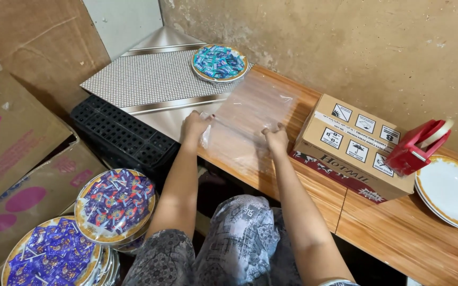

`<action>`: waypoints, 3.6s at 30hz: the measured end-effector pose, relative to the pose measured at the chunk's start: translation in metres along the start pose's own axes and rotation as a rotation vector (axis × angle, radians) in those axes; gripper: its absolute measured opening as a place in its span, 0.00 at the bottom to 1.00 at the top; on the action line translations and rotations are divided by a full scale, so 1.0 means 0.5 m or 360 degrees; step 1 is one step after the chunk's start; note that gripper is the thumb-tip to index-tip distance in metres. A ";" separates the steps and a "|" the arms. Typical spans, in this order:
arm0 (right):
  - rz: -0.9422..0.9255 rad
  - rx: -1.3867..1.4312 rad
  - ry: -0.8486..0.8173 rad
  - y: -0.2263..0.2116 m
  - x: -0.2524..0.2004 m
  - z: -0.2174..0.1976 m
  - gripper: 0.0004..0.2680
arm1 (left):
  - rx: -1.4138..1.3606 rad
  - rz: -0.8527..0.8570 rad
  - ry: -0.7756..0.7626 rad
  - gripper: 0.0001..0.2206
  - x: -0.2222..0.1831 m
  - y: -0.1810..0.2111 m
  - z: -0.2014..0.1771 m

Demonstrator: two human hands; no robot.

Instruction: Wrapping plates containing small components in plastic film and packing them into a cardboard box.

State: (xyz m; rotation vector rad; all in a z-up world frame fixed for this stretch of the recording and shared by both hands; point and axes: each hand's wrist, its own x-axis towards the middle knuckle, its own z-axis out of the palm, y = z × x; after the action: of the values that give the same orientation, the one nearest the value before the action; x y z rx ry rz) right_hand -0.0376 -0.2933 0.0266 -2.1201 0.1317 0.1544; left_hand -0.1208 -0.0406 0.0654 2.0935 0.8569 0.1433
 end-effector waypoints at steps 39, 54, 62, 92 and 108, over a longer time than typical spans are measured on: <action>-0.0574 -0.0161 -0.0549 -0.019 -0.017 0.136 0.23 | -0.0164 -0.0318 0.0159 0.22 0.120 -0.255 -0.131; -0.1498 -0.1160 -0.1140 -0.151 -0.084 0.316 0.26 | 0.0080 -0.0339 0.0545 0.22 0.212 -0.484 -0.350; -0.1511 -0.1333 -0.1056 -0.165 -0.065 0.395 0.27 | 0.0376 -0.0256 0.0924 0.24 0.111 -0.342 -0.343; -0.1436 -0.1135 -0.0343 -0.133 -0.051 0.437 0.22 | 0.1145 0.0292 -0.0387 0.43 0.039 -0.196 -0.082; -0.1864 -0.1053 -0.0068 -0.132 -0.025 0.548 0.17 | 0.1079 0.0492 -0.0020 0.26 0.145 -0.288 -0.140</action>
State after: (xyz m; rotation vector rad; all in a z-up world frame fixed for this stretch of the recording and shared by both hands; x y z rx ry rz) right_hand -0.0557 -0.0252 -0.0595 -2.4671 -1.3203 -0.5161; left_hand -0.1680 0.1098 -0.0121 2.8538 0.6137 -0.0037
